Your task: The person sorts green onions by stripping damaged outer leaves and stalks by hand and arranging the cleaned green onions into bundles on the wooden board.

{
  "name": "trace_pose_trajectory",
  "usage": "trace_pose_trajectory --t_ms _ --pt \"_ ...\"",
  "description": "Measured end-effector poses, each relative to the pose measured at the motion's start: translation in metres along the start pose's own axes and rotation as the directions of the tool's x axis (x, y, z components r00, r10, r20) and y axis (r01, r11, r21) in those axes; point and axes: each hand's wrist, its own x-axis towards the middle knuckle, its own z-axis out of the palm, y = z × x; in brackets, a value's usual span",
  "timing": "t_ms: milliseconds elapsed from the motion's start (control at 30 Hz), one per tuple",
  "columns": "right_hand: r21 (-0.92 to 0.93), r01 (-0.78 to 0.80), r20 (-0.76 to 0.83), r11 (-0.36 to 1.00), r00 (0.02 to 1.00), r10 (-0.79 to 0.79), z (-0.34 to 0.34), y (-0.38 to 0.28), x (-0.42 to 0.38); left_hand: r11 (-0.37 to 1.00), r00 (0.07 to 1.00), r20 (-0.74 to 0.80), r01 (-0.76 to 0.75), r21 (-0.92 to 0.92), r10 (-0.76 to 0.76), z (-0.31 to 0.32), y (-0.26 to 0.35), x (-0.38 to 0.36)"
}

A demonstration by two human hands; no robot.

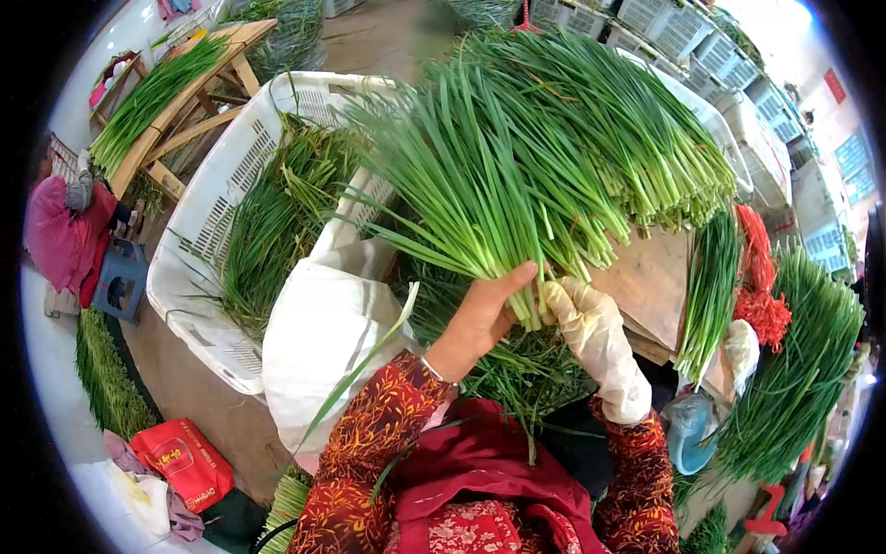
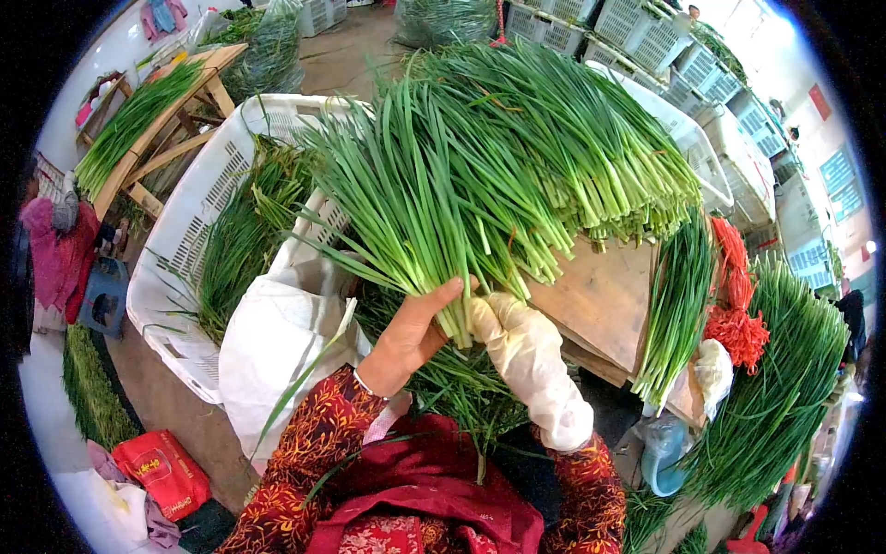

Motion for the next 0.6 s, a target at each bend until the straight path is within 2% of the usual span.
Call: trace_pose_trajectory --t_ms 67,133,200,267,333,400,467,533,567,600 --pt "-0.255 0.201 -0.247 0.946 0.932 -0.265 0.006 -0.006 0.004 0.999 0.999 0.014 0.038 0.022 -0.038 -0.010 -0.001 0.001" --pt "-0.297 0.209 -0.255 0.932 0.923 -0.288 0.005 -0.007 0.012 0.996 0.997 0.034 0.075 0.049 -0.076 -0.012 -0.002 0.003" --pt "-0.316 0.261 -0.304 0.912 0.883 -0.358 0.010 -0.007 0.019 1.000 1.000 0.015 0.021 0.020 -0.021 -0.010 -0.003 0.000" --pt "-0.264 0.316 -0.324 0.911 0.861 -0.393 0.013 -0.003 0.024 0.998 0.999 -0.033 -0.002 0.056 0.004 -0.005 -0.003 -0.003" --pt "-0.147 0.301 -0.322 0.942 0.886 -0.334 0.014 -0.004 0.024 0.999 0.999 -0.039 -0.017 0.028 0.018 -0.006 -0.006 -0.004" --pt "-0.213 0.269 -0.322 0.939 0.889 -0.327 0.019 -0.005 0.018 1.000 1.000 0.003 0.017 0.005 -0.017 -0.014 -0.006 0.000" --pt "0.010 0.524 -0.318 0.852 0.809 -0.494 0.029 0.007 0.009 0.999 0.999 -0.021 0.030 -0.043 -0.031 -0.015 -0.005 0.001" --pt "-0.207 0.536 -0.041 0.818 0.831 -0.555 0.028 0.009 -0.005 0.997 0.997 0.004 0.076 0.027 -0.076 -0.017 0.003 0.002" --pt "-0.280 0.474 0.393 0.835 0.850 -0.351 0.030 0.005 -0.015 1.000 0.998 0.053 0.015 -0.008 -0.015 -0.026 0.008 0.003" --pt "-0.369 0.441 0.725 0.818 0.688 -0.044 0.029 -0.006 -0.023 0.998 0.994 0.099 -0.044 -0.046 0.048 -0.030 0.012 0.004"
